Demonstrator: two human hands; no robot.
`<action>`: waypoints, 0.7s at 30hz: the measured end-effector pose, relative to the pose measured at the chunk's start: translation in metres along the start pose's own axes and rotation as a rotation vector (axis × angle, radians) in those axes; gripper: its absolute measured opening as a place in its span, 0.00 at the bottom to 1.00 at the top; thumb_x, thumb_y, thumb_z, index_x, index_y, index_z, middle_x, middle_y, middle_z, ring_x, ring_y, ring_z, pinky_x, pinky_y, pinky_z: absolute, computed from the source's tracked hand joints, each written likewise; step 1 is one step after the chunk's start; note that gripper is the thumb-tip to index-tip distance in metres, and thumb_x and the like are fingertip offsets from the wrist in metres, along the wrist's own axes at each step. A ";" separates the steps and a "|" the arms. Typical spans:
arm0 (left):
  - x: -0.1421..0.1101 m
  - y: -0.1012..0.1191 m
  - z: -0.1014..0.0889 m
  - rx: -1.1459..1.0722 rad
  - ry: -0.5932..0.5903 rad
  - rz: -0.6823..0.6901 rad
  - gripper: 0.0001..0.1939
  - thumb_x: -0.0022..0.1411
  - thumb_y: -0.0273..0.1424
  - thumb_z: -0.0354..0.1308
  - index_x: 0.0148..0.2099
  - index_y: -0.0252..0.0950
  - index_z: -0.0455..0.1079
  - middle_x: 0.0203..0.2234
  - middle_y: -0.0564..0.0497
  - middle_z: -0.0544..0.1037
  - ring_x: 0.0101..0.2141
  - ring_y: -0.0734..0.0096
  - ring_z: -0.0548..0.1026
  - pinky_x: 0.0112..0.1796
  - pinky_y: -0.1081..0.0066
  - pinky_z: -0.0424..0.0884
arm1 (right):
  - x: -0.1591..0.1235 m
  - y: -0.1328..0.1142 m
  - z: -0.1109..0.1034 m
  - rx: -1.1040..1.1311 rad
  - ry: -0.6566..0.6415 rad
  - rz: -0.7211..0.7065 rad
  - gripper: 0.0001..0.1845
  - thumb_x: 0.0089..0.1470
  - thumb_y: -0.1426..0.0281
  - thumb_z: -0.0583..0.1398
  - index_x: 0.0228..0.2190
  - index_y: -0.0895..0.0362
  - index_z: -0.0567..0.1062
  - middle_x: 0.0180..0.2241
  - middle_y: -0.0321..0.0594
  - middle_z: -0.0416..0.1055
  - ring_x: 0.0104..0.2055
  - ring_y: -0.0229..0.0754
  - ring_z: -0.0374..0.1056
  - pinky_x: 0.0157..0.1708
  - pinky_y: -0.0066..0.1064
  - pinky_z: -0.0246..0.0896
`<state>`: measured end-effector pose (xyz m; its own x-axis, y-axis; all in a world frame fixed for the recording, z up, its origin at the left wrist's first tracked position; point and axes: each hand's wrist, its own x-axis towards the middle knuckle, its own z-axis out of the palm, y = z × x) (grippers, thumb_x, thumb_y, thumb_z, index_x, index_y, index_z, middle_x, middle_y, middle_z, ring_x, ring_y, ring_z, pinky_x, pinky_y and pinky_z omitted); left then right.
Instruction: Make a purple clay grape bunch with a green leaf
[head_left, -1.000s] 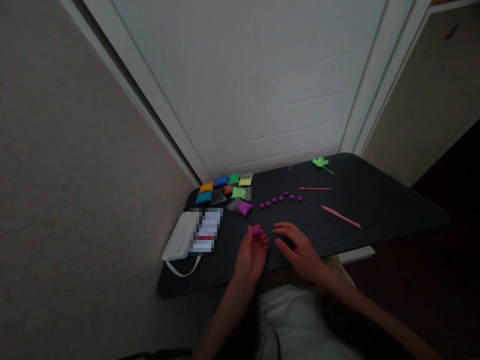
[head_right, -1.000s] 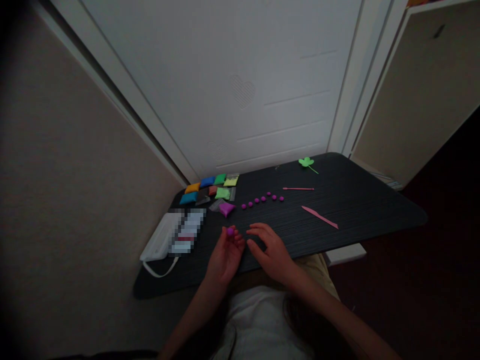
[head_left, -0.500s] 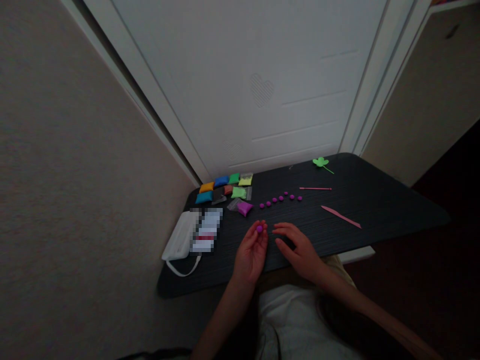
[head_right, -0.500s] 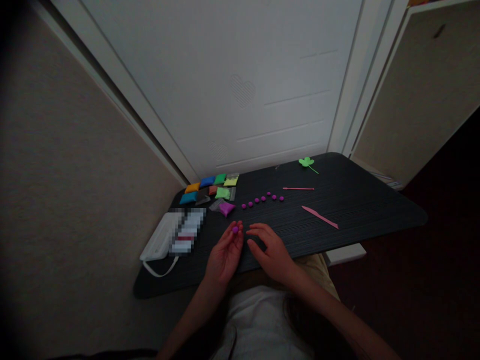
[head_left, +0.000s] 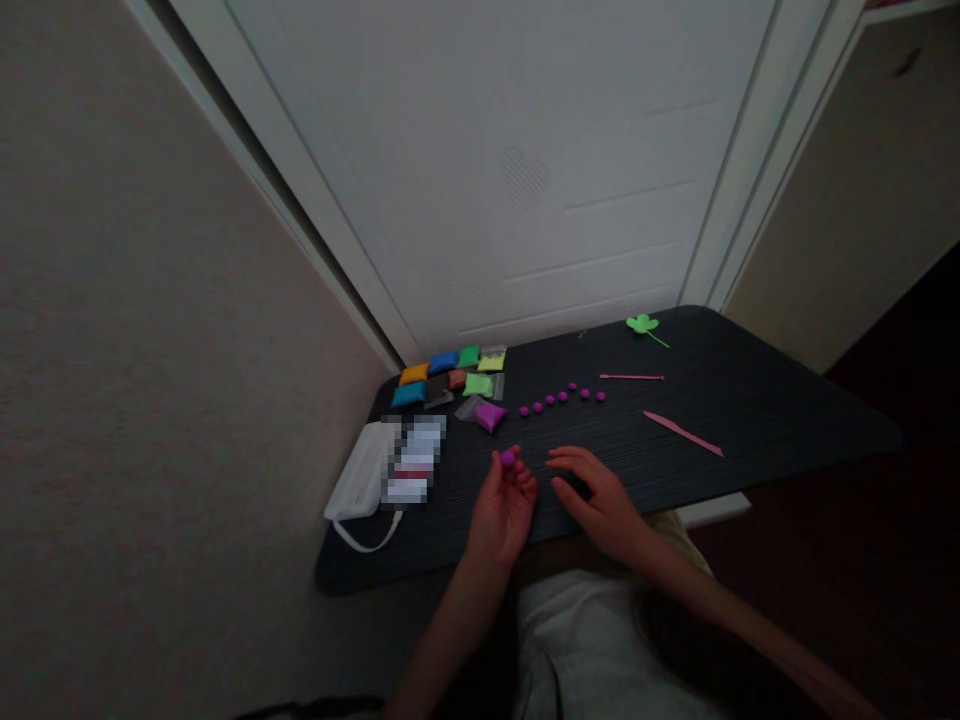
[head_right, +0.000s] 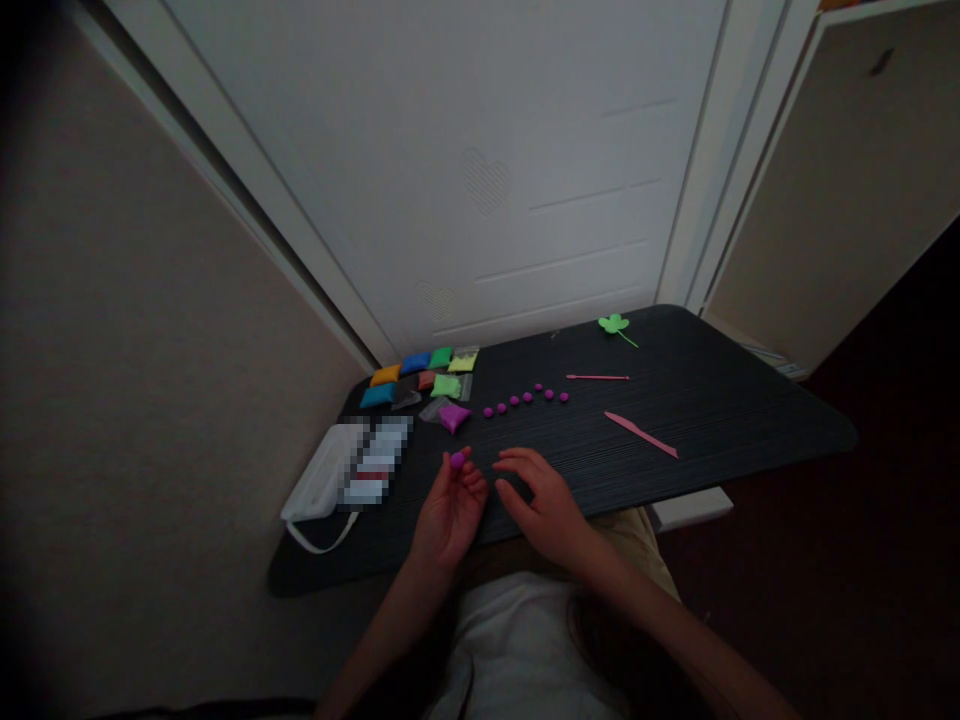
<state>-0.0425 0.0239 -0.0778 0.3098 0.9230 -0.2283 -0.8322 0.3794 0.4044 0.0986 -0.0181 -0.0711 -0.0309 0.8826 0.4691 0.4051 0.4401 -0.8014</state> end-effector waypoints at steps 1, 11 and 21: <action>0.000 0.000 0.000 0.001 -0.013 0.000 0.11 0.59 0.31 0.49 0.38 0.29 0.68 0.21 0.53 0.69 0.23 0.82 0.68 0.25 0.80 0.67 | 0.000 0.000 0.000 0.001 0.000 -0.002 0.11 0.53 0.71 0.53 0.39 0.54 0.69 0.44 0.42 0.65 0.49 0.41 0.60 0.49 0.36 0.55; -0.008 -0.006 0.009 0.325 -0.014 0.047 0.12 0.51 0.25 0.58 0.41 0.34 0.68 0.29 0.51 0.74 0.30 0.77 0.72 0.33 0.76 0.66 | 0.001 0.003 0.004 0.010 0.015 -0.029 0.19 0.50 0.70 0.56 0.45 0.52 0.65 0.46 0.42 0.63 0.50 0.43 0.58 0.49 0.40 0.56; -0.010 -0.014 0.013 0.538 -0.103 0.060 0.10 0.52 0.25 0.56 0.39 0.33 0.69 0.32 0.49 0.74 0.33 0.75 0.71 0.37 0.74 0.65 | 0.002 0.005 0.005 -0.036 0.010 0.001 0.15 0.51 0.73 0.55 0.42 0.52 0.69 0.46 0.42 0.63 0.50 0.42 0.58 0.51 0.38 0.54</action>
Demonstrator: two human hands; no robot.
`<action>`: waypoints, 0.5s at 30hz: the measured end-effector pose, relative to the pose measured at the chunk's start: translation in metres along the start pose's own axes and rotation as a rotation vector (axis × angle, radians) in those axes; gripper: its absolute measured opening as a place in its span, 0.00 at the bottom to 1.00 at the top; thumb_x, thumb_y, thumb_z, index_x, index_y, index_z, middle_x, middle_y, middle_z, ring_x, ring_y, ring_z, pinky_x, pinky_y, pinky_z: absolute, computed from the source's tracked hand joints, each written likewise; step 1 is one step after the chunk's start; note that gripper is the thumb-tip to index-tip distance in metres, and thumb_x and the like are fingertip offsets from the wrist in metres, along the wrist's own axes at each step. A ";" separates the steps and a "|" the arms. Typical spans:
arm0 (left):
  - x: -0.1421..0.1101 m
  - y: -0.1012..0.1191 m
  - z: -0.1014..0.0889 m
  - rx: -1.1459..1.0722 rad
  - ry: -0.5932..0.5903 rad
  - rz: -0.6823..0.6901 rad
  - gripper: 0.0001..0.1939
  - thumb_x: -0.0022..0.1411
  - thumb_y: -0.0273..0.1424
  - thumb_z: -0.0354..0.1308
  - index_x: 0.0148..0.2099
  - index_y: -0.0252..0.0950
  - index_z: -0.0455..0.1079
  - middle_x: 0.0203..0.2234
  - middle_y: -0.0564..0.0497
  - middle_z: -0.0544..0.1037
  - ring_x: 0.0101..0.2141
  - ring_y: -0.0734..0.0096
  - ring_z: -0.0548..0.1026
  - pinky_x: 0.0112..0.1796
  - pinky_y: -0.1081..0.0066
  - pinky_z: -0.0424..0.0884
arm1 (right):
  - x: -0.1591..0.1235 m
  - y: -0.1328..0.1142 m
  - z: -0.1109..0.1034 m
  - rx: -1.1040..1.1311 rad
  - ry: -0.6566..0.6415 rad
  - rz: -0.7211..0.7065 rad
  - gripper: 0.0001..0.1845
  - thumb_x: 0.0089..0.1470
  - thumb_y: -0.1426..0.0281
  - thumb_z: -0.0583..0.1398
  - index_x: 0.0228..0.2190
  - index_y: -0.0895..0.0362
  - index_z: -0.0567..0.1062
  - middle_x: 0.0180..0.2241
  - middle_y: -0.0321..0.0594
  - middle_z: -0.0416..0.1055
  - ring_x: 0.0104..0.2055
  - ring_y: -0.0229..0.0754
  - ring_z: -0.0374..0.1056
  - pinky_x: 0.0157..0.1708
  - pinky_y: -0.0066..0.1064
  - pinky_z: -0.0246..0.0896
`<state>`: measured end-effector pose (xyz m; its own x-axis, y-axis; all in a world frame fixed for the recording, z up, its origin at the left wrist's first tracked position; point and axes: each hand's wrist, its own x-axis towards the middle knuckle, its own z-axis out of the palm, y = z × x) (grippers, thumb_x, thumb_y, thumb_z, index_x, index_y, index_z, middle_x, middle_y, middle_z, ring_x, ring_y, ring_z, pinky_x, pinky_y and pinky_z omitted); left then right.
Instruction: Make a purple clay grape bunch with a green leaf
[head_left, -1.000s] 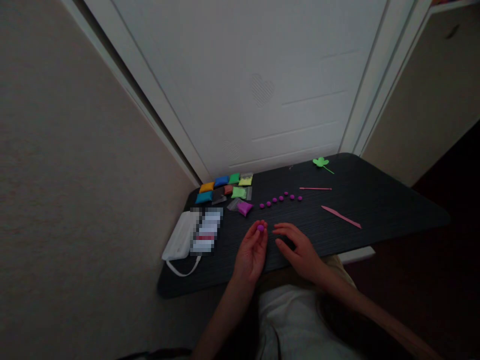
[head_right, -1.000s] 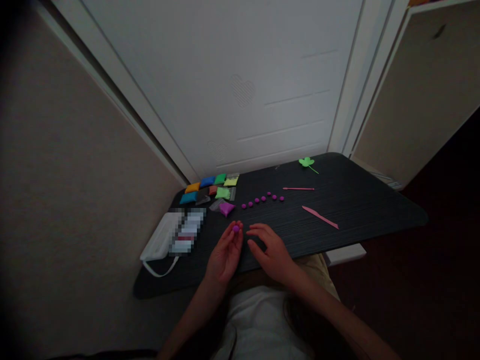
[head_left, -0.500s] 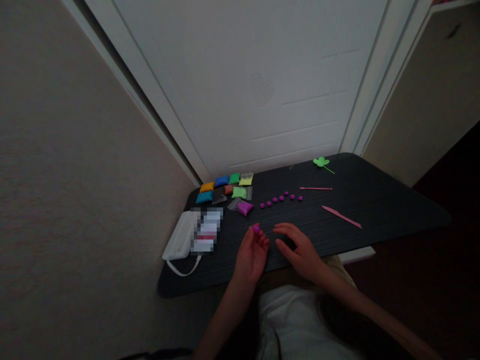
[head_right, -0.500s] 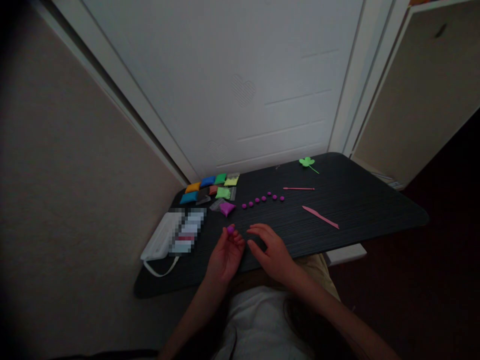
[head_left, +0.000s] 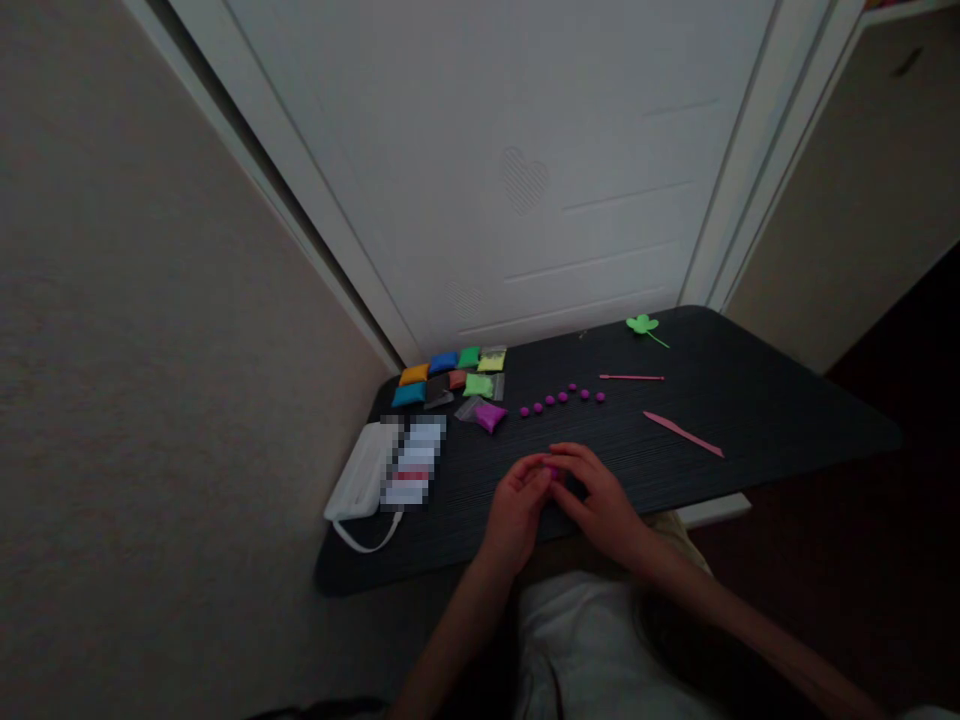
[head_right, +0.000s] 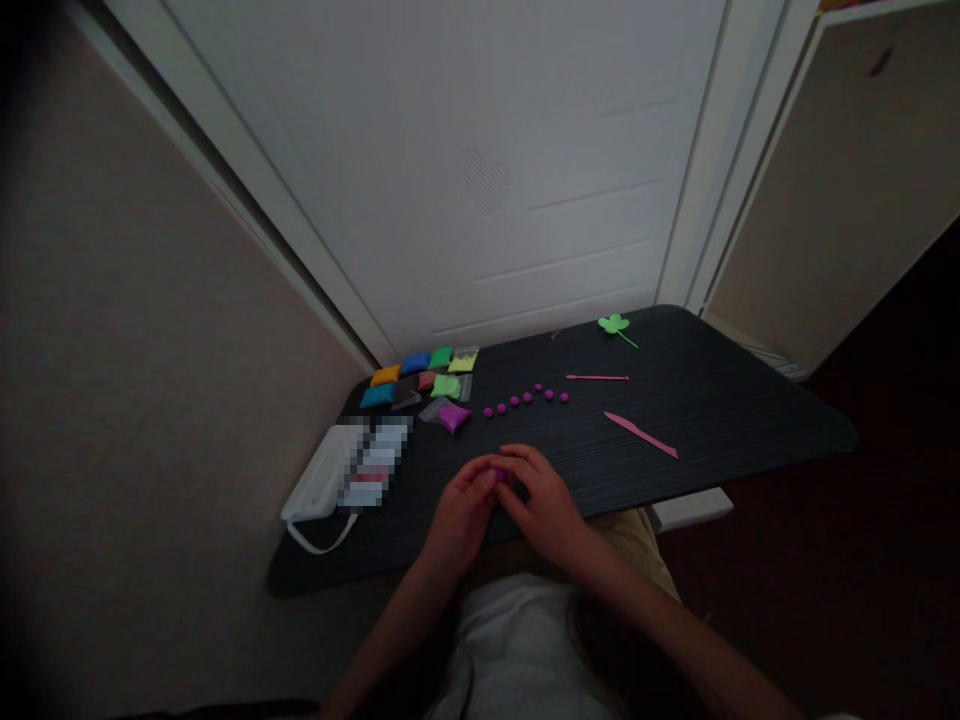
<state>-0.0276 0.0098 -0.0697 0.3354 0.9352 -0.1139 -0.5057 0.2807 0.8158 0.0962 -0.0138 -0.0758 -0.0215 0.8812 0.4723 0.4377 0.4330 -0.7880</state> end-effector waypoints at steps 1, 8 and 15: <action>0.000 0.000 0.000 -0.002 0.004 -0.004 0.10 0.52 0.26 0.56 0.39 0.32 0.69 0.32 0.49 0.74 0.34 0.74 0.71 0.38 0.73 0.65 | 0.000 0.000 0.000 0.003 0.008 0.005 0.15 0.50 0.73 0.55 0.42 0.52 0.68 0.46 0.42 0.63 0.50 0.42 0.58 0.50 0.38 0.54; 0.000 0.003 -0.003 -0.076 0.037 -0.044 0.07 0.51 0.25 0.58 0.36 0.31 0.69 0.29 0.49 0.74 0.30 0.75 0.72 0.34 0.75 0.66 | 0.003 -0.003 0.000 -0.034 -0.043 0.020 0.14 0.49 0.71 0.57 0.40 0.53 0.68 0.47 0.43 0.62 0.52 0.43 0.57 0.51 0.39 0.53; 0.004 0.006 -0.010 -0.311 0.116 -0.032 0.07 0.53 0.26 0.56 0.37 0.34 0.68 0.29 0.50 0.75 0.33 0.74 0.73 0.37 0.73 0.68 | 0.038 0.003 -0.020 -0.202 -0.061 -0.119 0.20 0.50 0.66 0.56 0.47 0.53 0.64 0.50 0.44 0.60 0.53 0.45 0.55 0.52 0.42 0.50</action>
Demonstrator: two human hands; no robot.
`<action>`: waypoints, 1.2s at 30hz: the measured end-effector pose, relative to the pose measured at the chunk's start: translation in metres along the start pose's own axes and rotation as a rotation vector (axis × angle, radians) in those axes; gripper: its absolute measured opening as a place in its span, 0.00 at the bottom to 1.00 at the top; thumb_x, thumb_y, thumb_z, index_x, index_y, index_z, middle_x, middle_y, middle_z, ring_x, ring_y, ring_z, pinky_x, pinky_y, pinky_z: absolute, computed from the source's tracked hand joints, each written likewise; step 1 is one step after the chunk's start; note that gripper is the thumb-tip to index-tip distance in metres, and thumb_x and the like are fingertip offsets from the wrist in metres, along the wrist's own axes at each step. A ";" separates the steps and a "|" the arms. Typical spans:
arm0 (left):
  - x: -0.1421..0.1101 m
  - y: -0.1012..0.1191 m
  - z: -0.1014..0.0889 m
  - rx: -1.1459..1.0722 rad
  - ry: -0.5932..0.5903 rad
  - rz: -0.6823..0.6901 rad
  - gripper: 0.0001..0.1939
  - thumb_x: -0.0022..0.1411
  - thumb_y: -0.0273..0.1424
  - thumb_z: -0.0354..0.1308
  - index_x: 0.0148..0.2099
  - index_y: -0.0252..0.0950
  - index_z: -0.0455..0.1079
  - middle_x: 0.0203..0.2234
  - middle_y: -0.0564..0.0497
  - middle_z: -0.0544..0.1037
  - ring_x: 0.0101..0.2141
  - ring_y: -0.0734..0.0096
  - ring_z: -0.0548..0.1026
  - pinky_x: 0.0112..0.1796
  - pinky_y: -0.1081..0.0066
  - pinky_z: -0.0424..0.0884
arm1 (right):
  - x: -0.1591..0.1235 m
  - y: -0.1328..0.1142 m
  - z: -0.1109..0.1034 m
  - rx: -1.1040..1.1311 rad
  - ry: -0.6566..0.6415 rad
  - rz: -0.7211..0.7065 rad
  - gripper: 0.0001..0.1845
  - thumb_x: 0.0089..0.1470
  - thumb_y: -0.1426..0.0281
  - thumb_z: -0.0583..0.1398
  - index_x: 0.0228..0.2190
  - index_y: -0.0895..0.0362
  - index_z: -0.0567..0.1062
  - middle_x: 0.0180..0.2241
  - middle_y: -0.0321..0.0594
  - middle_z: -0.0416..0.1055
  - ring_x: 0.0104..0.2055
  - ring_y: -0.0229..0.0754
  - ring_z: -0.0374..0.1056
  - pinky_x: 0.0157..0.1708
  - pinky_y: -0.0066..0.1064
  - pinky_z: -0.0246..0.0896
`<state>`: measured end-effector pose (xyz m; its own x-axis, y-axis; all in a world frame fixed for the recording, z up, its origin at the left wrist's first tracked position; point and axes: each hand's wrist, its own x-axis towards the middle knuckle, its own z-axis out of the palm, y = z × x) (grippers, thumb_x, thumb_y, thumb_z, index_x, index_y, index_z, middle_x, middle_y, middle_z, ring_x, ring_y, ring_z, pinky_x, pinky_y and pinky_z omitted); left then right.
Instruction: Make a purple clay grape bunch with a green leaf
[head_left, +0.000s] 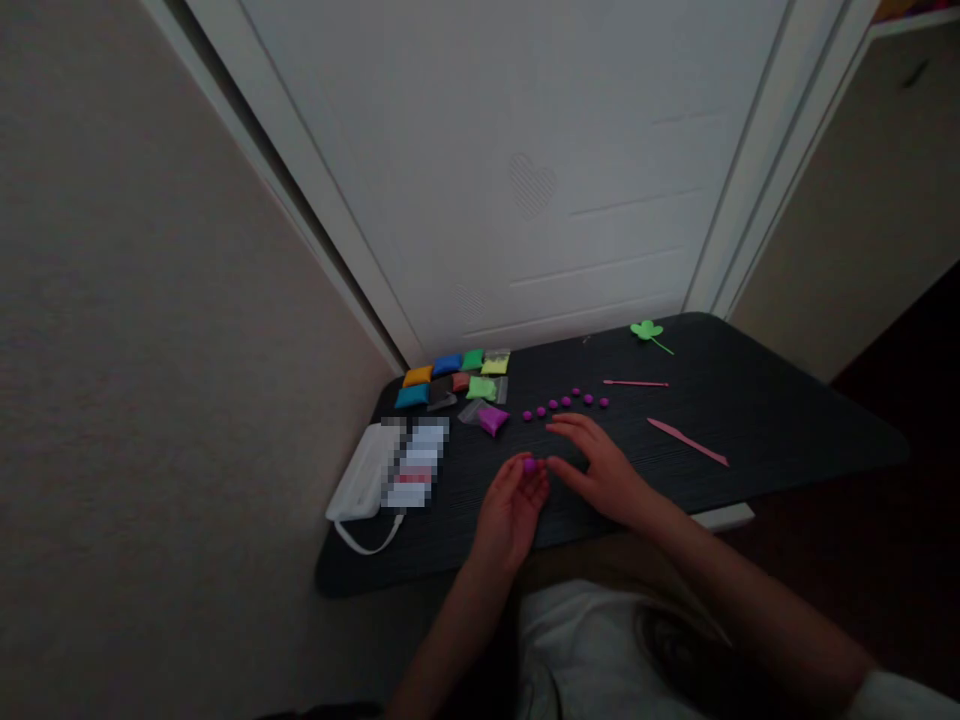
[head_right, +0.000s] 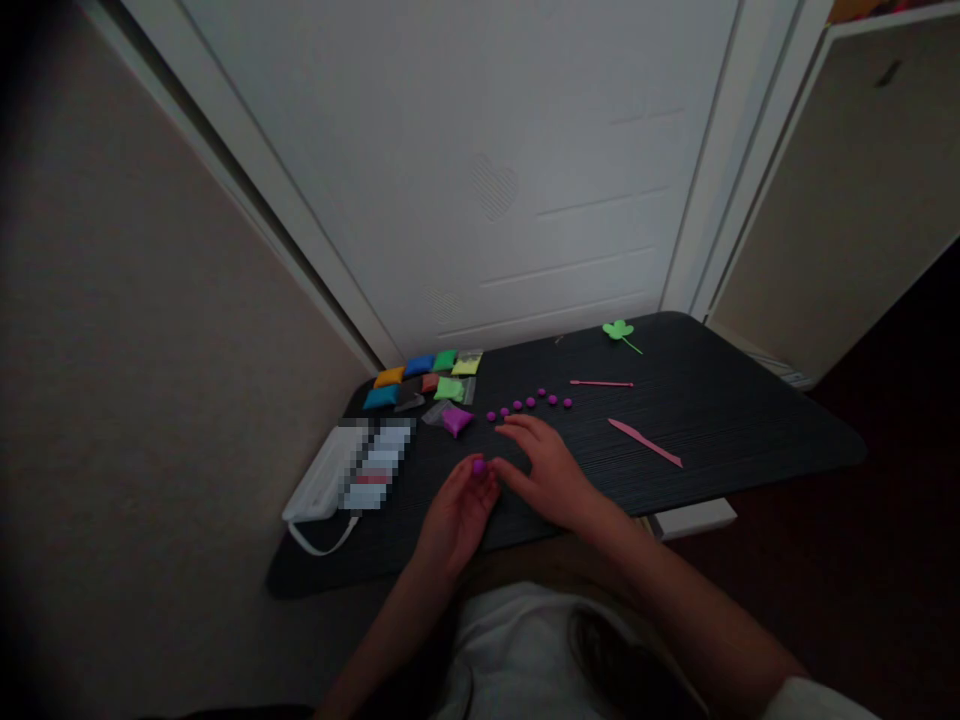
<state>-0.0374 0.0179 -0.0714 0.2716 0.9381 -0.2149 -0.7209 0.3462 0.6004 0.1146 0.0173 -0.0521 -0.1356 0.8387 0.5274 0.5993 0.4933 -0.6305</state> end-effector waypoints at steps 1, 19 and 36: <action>0.001 0.000 -0.001 -0.015 0.010 -0.003 0.07 0.53 0.27 0.56 0.38 0.34 0.68 0.29 0.49 0.75 0.33 0.74 0.74 0.37 0.73 0.68 | 0.010 0.006 -0.003 -0.049 -0.012 -0.026 0.19 0.51 0.66 0.55 0.46 0.53 0.65 0.49 0.44 0.61 0.53 0.45 0.56 0.52 0.42 0.50; 0.000 0.001 -0.004 -0.032 0.008 -0.022 0.12 0.54 0.27 0.55 0.42 0.34 0.67 0.33 0.46 0.76 0.32 0.74 0.74 0.37 0.72 0.69 | 0.067 0.053 0.007 -0.425 -0.158 -0.125 0.11 0.51 0.66 0.55 0.36 0.54 0.73 0.46 0.44 0.66 0.51 0.48 0.57 0.53 0.50 0.40; -0.066 0.038 0.069 0.216 -0.130 0.236 0.10 0.48 0.28 0.60 0.36 0.34 0.72 0.32 0.48 0.75 0.35 0.69 0.72 0.39 0.72 0.67 | -0.016 -0.082 -0.044 0.362 0.031 0.050 0.13 0.51 0.69 0.57 0.40 0.48 0.69 0.38 0.36 0.72 0.40 0.42 0.68 0.40 0.33 0.64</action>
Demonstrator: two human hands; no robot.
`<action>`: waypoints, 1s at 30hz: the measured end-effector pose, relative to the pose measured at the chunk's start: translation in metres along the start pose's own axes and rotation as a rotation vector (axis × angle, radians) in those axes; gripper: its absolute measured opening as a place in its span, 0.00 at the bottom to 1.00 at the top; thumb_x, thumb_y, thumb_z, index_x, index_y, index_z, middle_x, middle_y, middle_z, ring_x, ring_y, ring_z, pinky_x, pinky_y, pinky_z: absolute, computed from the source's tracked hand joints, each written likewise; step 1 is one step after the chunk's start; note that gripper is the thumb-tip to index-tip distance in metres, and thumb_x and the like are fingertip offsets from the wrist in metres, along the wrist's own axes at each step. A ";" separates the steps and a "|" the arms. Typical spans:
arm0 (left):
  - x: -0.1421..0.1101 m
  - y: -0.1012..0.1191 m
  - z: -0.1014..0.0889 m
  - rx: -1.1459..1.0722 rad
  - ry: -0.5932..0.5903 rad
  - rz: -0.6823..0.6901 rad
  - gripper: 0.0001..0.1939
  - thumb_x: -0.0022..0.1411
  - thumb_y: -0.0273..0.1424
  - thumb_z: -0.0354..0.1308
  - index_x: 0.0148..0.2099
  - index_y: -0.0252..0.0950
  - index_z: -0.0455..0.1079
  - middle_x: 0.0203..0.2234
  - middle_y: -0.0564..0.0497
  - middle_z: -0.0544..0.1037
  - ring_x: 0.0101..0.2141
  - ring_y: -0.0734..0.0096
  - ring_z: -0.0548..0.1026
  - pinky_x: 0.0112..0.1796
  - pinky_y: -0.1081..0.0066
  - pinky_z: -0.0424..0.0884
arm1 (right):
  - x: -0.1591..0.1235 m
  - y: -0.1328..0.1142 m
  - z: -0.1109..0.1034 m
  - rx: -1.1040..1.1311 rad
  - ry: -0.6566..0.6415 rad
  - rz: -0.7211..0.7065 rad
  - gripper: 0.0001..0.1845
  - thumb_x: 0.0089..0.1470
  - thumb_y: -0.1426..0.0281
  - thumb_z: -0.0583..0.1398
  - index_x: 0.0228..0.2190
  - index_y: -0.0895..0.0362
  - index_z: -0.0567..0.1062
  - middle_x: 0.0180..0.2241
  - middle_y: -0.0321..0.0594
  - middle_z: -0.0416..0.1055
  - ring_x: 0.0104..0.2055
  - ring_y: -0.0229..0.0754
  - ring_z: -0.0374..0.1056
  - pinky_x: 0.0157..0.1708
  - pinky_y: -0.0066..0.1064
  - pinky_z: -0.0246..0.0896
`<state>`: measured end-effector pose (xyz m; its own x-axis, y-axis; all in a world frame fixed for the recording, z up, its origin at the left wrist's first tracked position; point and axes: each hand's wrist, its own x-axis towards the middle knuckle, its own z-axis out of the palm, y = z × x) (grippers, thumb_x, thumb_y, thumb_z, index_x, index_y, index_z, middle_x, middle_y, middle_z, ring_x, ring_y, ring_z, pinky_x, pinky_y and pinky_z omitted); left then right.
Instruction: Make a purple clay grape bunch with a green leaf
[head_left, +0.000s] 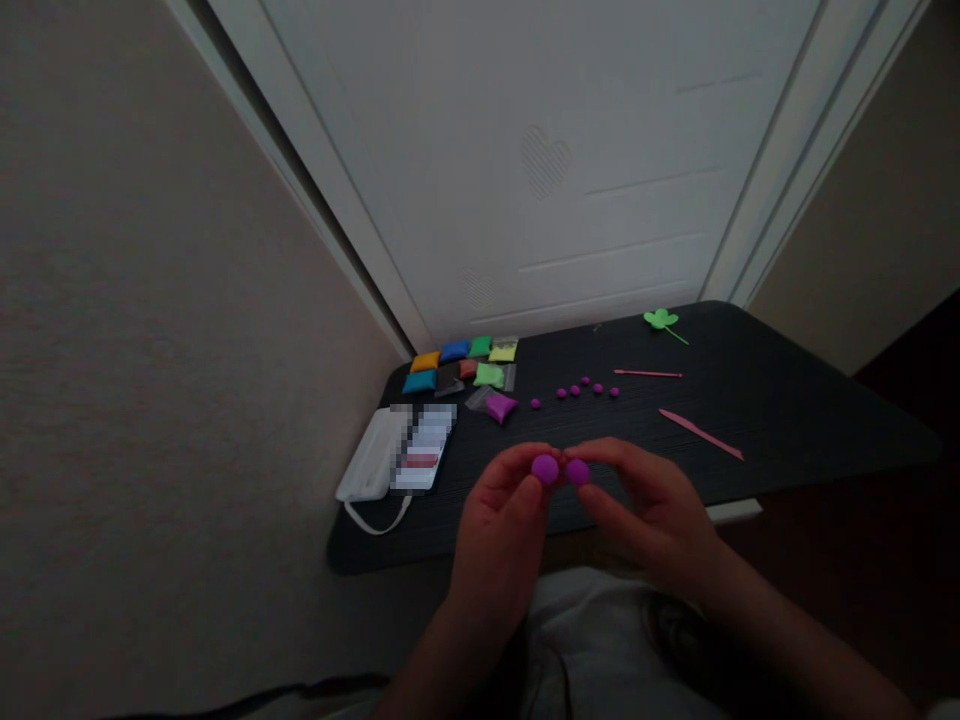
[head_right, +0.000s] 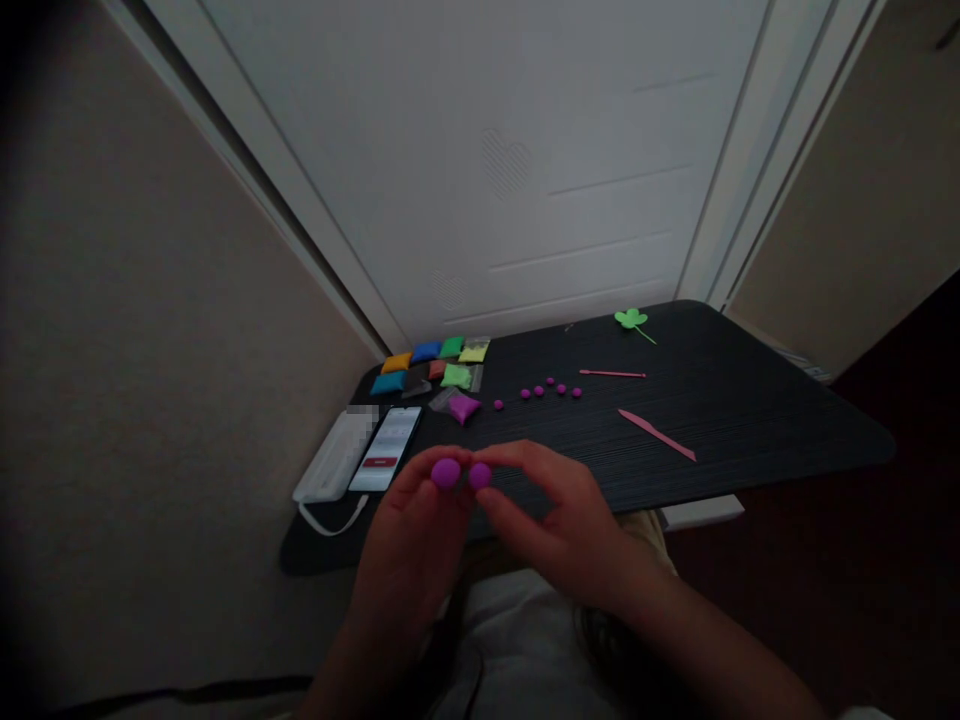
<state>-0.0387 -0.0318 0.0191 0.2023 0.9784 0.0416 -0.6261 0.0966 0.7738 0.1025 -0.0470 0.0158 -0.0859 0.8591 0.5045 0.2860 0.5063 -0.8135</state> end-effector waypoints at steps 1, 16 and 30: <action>-0.003 0.001 0.000 0.015 0.010 -0.002 0.10 0.48 0.28 0.60 0.36 0.34 0.72 0.31 0.48 0.75 0.34 0.70 0.72 0.38 0.73 0.67 | -0.001 -0.003 0.001 0.010 0.005 -0.007 0.13 0.51 0.70 0.57 0.41 0.48 0.69 0.38 0.36 0.71 0.40 0.41 0.68 0.39 0.33 0.64; -0.017 0.009 0.003 0.211 -0.006 0.018 0.08 0.48 0.27 0.59 0.35 0.39 0.72 0.31 0.53 0.76 0.33 0.74 0.72 0.37 0.74 0.67 | -0.006 -0.020 -0.006 -0.023 -0.059 -0.068 0.18 0.49 0.75 0.57 0.43 0.50 0.66 0.39 0.32 0.70 0.40 0.34 0.65 0.40 0.23 0.59; -0.017 0.004 0.000 0.198 0.032 0.007 0.10 0.47 0.28 0.61 0.35 0.38 0.72 0.31 0.52 0.75 0.33 0.74 0.72 0.36 0.74 0.67 | -0.005 -0.016 -0.003 -0.123 -0.037 -0.120 0.17 0.49 0.75 0.57 0.43 0.52 0.66 0.38 0.33 0.70 0.39 0.34 0.65 0.40 0.23 0.59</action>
<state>-0.0445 -0.0479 0.0212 0.1725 0.9845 0.0302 -0.4669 0.0547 0.8826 0.1008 -0.0594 0.0270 -0.1608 0.7967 0.5826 0.3861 0.5941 -0.7057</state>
